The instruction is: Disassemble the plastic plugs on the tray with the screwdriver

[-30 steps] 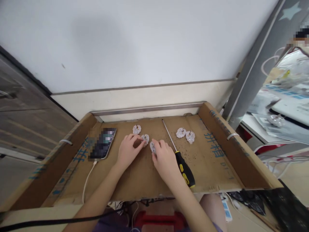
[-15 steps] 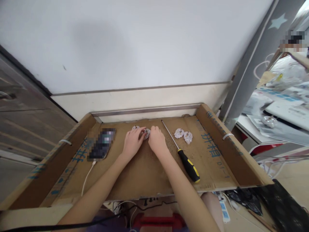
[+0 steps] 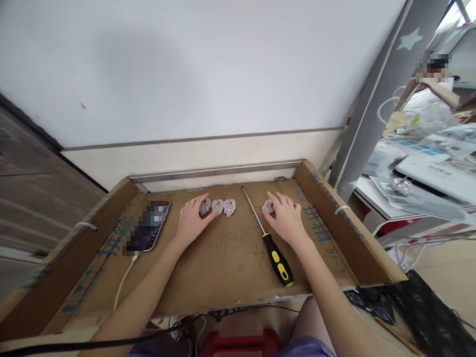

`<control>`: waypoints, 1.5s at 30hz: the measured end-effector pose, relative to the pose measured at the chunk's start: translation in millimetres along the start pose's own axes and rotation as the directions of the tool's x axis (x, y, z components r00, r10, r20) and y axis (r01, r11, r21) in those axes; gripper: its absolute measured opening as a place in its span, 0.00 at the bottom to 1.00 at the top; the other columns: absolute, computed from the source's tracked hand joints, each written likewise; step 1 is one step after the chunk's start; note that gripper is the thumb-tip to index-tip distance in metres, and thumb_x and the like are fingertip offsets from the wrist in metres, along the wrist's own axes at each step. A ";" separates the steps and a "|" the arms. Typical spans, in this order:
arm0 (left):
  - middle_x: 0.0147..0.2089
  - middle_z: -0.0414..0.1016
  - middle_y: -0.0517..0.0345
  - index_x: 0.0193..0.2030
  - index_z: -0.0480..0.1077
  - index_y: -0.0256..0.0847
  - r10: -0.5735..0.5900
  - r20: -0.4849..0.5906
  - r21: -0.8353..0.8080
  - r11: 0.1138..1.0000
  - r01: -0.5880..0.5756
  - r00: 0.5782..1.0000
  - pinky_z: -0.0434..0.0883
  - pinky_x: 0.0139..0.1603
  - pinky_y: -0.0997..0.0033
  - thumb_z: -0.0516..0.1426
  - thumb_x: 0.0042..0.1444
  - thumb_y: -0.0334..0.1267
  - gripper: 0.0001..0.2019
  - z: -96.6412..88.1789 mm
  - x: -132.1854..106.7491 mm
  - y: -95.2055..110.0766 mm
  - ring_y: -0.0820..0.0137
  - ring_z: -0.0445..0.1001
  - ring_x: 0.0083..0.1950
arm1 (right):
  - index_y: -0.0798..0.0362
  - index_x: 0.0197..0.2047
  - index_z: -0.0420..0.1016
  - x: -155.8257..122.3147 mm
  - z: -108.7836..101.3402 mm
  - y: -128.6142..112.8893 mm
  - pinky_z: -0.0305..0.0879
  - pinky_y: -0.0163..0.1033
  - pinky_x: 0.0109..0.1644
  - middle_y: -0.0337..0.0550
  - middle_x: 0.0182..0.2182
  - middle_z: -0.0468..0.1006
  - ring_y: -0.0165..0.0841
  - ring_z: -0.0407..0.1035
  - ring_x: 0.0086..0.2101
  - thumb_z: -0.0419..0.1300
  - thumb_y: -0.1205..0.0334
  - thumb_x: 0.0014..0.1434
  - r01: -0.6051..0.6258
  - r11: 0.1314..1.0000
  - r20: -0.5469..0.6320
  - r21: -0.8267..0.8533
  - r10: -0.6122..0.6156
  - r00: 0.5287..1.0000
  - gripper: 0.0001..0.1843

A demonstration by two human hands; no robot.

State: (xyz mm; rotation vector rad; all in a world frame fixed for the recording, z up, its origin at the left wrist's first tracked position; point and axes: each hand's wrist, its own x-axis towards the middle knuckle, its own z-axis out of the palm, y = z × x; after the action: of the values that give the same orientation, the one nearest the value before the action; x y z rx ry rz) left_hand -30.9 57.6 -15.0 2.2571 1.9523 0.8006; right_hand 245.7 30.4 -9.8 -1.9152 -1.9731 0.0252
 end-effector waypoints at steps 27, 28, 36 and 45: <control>0.55 0.71 0.54 0.53 0.67 0.46 0.363 -0.052 -0.221 0.904 -0.366 0.930 0.61 0.59 0.57 0.54 0.57 0.43 0.17 -7.3 -31.7 41.4 0.64 0.66 0.57 | 0.55 0.61 0.55 -65.2 -23.0 -42.7 0.52 0.54 0.56 0.52 0.55 0.65 0.42 0.60 0.54 0.59 0.53 0.53 0.314 0.949 0.000 0.008 -0.314 0.949 0.35; 0.55 0.70 0.54 0.55 0.66 0.45 0.384 0.005 -0.252 0.894 -0.370 0.923 0.61 0.59 0.58 0.55 0.56 0.44 0.19 -7.9 -36.7 44.8 0.63 0.65 0.58 | 0.56 0.59 0.58 -76.8 -24.9 -31.2 0.57 0.53 0.51 0.54 0.52 0.67 0.45 0.63 0.50 0.60 0.51 0.52 0.263 0.965 -0.031 -0.025 -0.263 0.964 0.34; 0.49 0.74 0.53 0.49 0.68 0.44 0.390 0.127 -0.369 0.872 -0.321 0.912 0.66 0.53 0.59 0.53 0.58 0.41 0.13 5.6 -42.9 52.8 0.64 0.70 0.51 | 0.50 0.53 0.63 -123.3 -66.8 11.8 0.66 0.34 0.38 0.41 0.37 0.72 0.29 0.69 0.36 0.56 0.60 0.55 0.231 0.966 -0.113 0.114 -0.219 0.969 0.21; 0.44 0.76 0.56 0.47 0.68 0.44 0.321 0.193 -0.391 0.892 -0.227 0.927 0.68 0.46 0.63 0.56 0.53 0.40 0.14 5.2 -48.5 59.7 0.65 0.73 0.44 | 0.51 0.33 0.62 -35.0 -143.5 -67.2 0.67 0.40 0.33 0.37 0.25 0.68 0.29 0.68 0.27 0.56 0.52 0.52 0.354 0.314 -0.443 0.881 0.283 0.851 0.12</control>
State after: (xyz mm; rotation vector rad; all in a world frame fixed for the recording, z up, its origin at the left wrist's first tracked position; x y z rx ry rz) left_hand 22.2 1.8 -14.5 2.2939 1.2680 0.7727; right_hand 222.1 -44.2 132.3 -0.8637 -1.0863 0.5012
